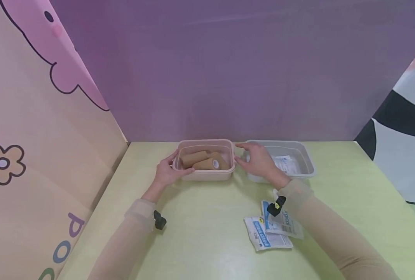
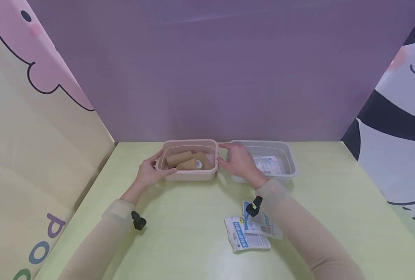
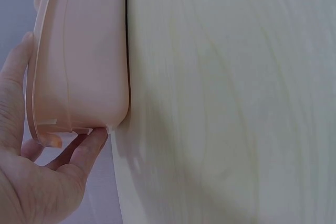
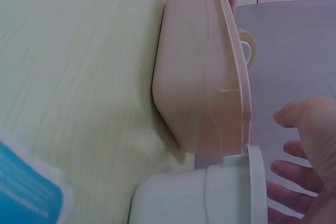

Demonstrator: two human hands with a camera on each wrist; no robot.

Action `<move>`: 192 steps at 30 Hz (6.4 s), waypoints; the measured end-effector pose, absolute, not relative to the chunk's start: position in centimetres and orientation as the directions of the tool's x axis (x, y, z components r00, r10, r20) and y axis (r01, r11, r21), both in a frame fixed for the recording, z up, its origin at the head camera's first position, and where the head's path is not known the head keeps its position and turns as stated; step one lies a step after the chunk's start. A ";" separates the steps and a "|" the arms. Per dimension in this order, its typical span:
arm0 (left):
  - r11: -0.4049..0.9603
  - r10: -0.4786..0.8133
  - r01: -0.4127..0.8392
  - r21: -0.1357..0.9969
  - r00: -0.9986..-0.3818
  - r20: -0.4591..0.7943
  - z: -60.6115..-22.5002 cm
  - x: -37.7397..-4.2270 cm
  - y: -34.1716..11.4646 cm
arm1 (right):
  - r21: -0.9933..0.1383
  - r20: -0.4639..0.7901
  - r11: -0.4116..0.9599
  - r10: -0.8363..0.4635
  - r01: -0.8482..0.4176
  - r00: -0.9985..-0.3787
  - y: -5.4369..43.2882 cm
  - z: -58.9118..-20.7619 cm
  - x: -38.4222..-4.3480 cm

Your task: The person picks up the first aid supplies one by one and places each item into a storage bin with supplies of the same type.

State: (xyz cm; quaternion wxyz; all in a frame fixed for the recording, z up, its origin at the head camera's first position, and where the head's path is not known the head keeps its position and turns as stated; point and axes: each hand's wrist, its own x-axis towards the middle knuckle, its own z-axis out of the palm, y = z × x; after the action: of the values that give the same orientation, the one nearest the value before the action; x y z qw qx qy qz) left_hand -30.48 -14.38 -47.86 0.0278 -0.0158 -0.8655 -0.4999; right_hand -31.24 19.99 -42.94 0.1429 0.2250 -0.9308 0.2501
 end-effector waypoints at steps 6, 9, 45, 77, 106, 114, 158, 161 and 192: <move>0.517 -0.003 0.062 0.854 -0.997 0.075 -48.3 -30.5 -15.0 | -0.409 0.379 0.770 -0.344 -0.489 -0.859 20.0 -43.4 -31.2; 0.521 0.003 0.075 0.851 -0.996 0.086 -48.4 -30.5 -15.1 | -0.412 0.387 0.768 -0.339 -0.490 -0.858 20.1 -43.7 -31.3; 0.485 0.007 0.072 0.872 -0.997 0.079 -48.4 -30.2 -14.8 | -0.394 0.410 0.798 -0.292 -0.457 -0.864 23.3 -43.9 -30.9; 0.493 -0.018 0.057 0.868 -0.997 0.076 -48.2 -29.7 -14.4 | -0.410 0.349 0.836 -0.226 -0.365 -0.910 27.1 -43.5 -30.1; 0.517 -0.017 0.040 0.855 -0.998 0.057 -48.4 -29.9 -14.5 | -0.406 0.385 0.847 -0.182 -0.343 -0.905 31.3 -44.4 -29.0; 0.500 -0.020 0.048 0.865 -0.998 0.067 -48.7 -30.0 -14.6 | -0.413 0.357 0.863 -0.141 -0.292 -0.923 32.3 -44.3 -28.8; 0.488 0.001 0.081 0.869 -0.996 0.092 -48.5 -30.1 -14.6 | -0.437 0.345 0.877 -0.042 -0.200 -0.938 36.7 -45.8 -28.3; 0.487 -0.002 0.081 0.870 -0.996 0.094 -48.4 -30.1 -14.5 | -0.440 0.349 0.876 -0.037 -0.199 -0.936 37.0 -46.0 -28.2; 0.502 -0.008 0.068 0.862 -0.996 0.083 -48.3 -29.9 -14.2 | -0.693 0.015 0.721 0.012 -0.002 -1.000 38.1 -48.6 -27.4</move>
State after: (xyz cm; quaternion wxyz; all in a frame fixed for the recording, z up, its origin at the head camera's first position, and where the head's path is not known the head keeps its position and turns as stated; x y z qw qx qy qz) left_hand -29.94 -14.15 -48.29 0.0383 -0.0171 -0.8657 -0.4988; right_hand -27.36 38.12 -48.56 0.0091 -0.0026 -0.9275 0.3736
